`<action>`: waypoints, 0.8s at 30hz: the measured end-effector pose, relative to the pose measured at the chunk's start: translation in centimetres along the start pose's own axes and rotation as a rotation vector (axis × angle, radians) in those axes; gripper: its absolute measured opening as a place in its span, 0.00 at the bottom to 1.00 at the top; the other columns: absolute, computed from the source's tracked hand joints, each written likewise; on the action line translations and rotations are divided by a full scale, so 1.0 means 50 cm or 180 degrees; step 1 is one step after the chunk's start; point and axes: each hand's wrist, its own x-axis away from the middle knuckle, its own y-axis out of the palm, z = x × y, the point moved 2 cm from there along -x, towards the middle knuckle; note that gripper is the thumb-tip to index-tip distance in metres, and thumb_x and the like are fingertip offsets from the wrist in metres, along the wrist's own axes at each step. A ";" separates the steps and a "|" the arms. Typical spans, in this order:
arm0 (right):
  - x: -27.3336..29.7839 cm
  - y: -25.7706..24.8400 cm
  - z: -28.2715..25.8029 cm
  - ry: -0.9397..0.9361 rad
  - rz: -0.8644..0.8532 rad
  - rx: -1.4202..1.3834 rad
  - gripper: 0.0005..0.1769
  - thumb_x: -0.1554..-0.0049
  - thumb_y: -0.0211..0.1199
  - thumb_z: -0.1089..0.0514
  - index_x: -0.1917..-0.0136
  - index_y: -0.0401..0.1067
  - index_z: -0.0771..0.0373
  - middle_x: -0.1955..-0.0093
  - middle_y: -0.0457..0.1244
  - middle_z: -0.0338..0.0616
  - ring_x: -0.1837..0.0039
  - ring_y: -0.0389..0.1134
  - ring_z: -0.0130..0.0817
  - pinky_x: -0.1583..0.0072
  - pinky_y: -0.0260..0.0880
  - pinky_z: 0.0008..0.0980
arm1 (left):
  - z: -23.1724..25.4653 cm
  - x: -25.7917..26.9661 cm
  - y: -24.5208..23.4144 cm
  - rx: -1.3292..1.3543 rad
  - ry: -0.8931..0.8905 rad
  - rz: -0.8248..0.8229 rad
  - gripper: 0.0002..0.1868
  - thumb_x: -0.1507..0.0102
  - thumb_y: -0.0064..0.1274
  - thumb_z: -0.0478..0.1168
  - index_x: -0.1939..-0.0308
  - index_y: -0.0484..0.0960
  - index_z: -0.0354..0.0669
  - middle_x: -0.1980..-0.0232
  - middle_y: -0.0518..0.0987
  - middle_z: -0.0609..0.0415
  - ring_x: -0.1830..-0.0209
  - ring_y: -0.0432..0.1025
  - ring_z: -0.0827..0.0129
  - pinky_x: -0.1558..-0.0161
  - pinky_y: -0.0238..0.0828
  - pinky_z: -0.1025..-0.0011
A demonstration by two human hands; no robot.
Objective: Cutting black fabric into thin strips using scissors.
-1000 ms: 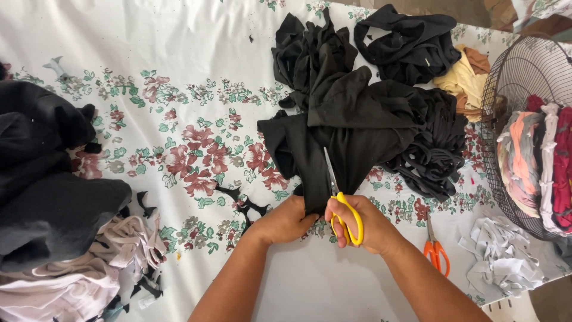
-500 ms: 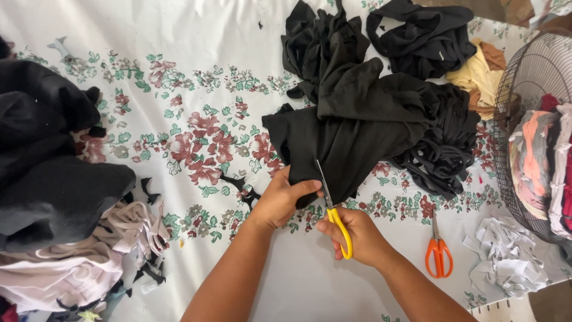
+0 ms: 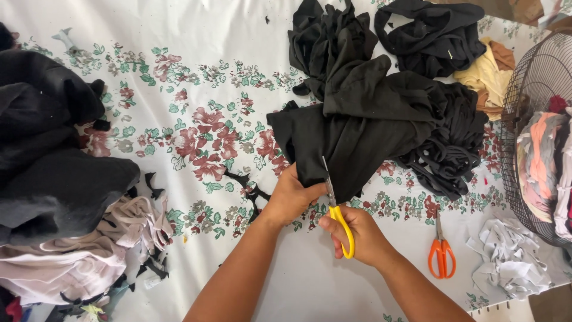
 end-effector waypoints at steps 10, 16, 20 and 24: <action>-0.001 -0.011 -0.018 -0.0186 -0.0037 -0.0210 0.21 0.40 0.58 0.42 0.60 0.71 0.63 0.75 0.62 0.39 0.73 0.67 0.28 0.67 0.68 0.27 | -0.001 0.001 0.016 -0.0199 0.0217 -0.0053 0.05 0.40 0.59 0.30 0.61 0.83 0.36 0.69 0.82 0.56 0.70 0.76 0.77 0.66 0.74 0.77; -0.006 -0.020 -0.037 -0.0203 0.0043 0.0047 0.21 0.41 0.59 0.41 0.59 0.71 0.62 0.74 0.64 0.39 0.72 0.69 0.28 0.66 0.68 0.27 | 0.008 0.008 0.020 -0.0781 0.0160 -0.0138 0.04 0.40 0.60 0.31 0.62 0.83 0.35 0.67 0.85 0.56 0.67 0.78 0.76 0.63 0.76 0.76; -0.004 -0.024 -0.030 -0.0070 0.0166 0.0176 0.25 0.40 0.61 0.40 0.61 0.70 0.65 0.75 0.61 0.40 0.73 0.67 0.28 0.68 0.66 0.27 | 0.004 0.013 0.020 -0.0971 0.0333 -0.0134 0.05 0.40 0.62 0.33 0.61 0.86 0.37 0.65 0.86 0.57 0.66 0.76 0.80 0.62 0.75 0.76; -0.021 -0.036 -0.019 -0.0064 -0.0016 -0.0555 0.22 0.43 0.62 0.40 0.59 0.72 0.63 0.74 0.59 0.37 0.75 0.62 0.27 0.71 0.67 0.28 | -0.002 0.011 0.019 -0.0946 0.0363 -0.0255 0.04 0.40 0.61 0.33 0.62 0.86 0.38 0.66 0.85 0.58 0.67 0.76 0.81 0.64 0.75 0.75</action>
